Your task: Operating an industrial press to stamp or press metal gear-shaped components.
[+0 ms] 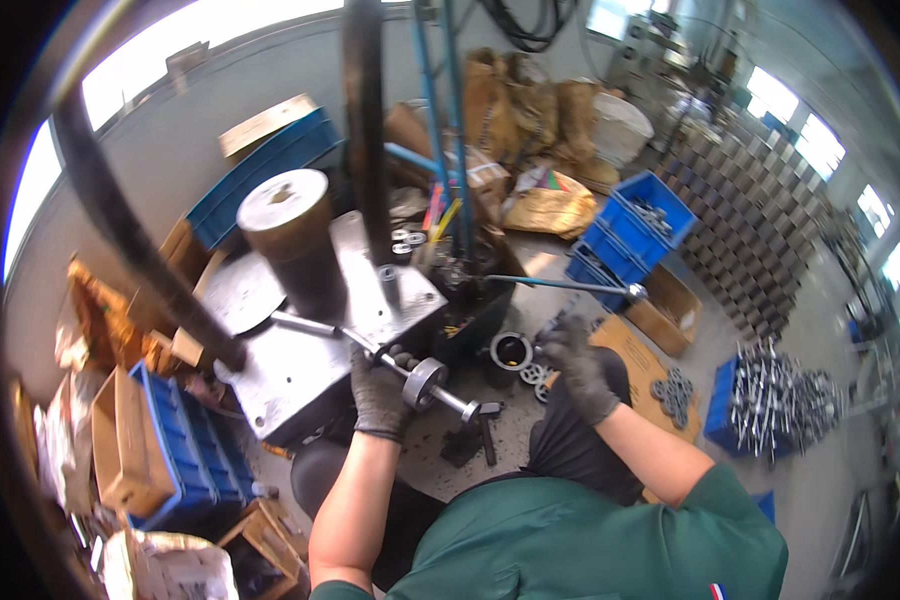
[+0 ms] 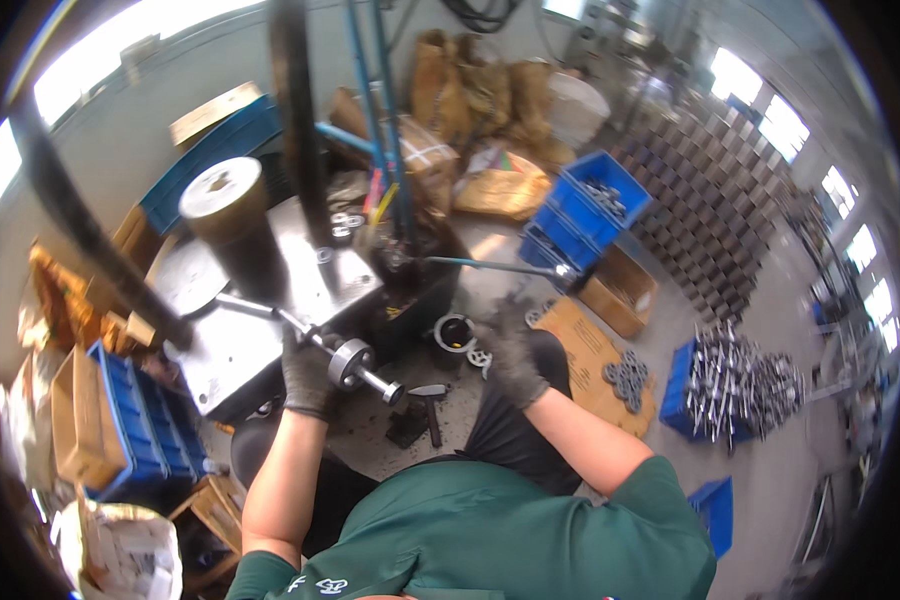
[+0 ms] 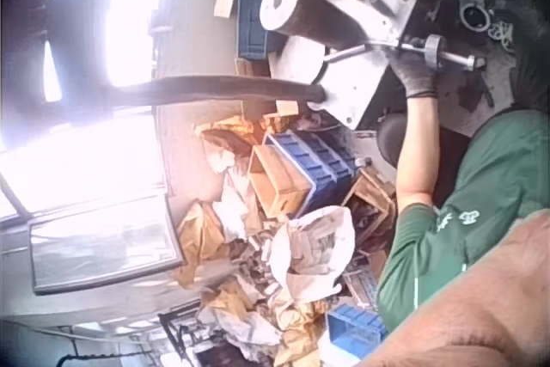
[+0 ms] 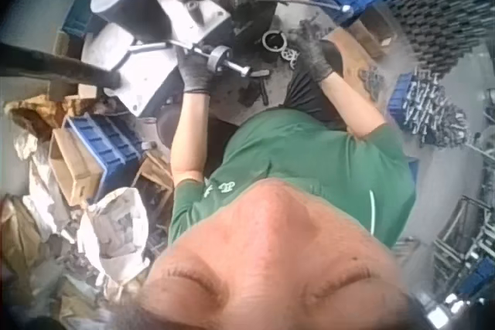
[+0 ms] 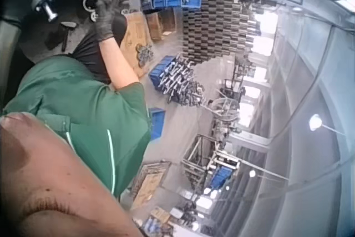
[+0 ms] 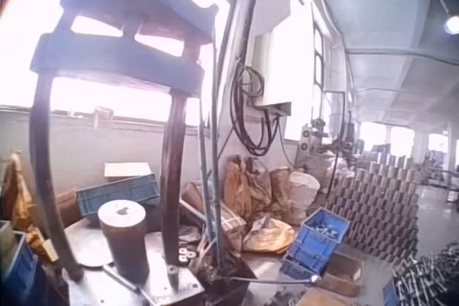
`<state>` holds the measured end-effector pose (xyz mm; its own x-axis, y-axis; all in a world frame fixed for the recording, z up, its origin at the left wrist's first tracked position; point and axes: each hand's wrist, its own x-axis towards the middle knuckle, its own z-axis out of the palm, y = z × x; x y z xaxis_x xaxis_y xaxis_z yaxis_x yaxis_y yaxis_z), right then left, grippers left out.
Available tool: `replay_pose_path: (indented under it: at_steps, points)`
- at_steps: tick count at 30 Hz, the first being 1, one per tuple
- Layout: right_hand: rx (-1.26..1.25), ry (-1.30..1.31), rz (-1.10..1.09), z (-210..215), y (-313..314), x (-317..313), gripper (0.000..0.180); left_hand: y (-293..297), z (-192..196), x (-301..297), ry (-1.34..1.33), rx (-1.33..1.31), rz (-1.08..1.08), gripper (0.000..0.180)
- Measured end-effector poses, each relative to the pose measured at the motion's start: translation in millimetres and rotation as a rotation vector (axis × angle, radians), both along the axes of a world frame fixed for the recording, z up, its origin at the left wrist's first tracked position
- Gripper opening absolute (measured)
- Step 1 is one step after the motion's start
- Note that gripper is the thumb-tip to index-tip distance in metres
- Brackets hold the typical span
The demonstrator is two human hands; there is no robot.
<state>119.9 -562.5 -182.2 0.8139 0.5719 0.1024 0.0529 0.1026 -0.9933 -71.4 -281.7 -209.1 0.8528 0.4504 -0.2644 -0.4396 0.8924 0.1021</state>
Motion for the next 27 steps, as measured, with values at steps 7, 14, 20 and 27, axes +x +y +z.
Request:
replay_pose_path:
  at_steps: [7,14,20,27]
  points:
    - [-0.15,0.5,0.481,-42,29,-77,0.056,-94,1,12,0.123,0.496,-0.269,0.05]
    - [-0.085,-0.085,0.359,-74,14,-62,0.025,-81,-62,36,0.33,1.125,-0.062,0.043]
    - [0.174,0.073,0.087,2,-120,-44,0.044,-17,-136,42,0.395,0.934,-0.525,0.018]
    - [0.53,0.503,-0.487,-10,-277,-51,0.046,-26,-197,52,0.455,1.601,-0.54,0.018]
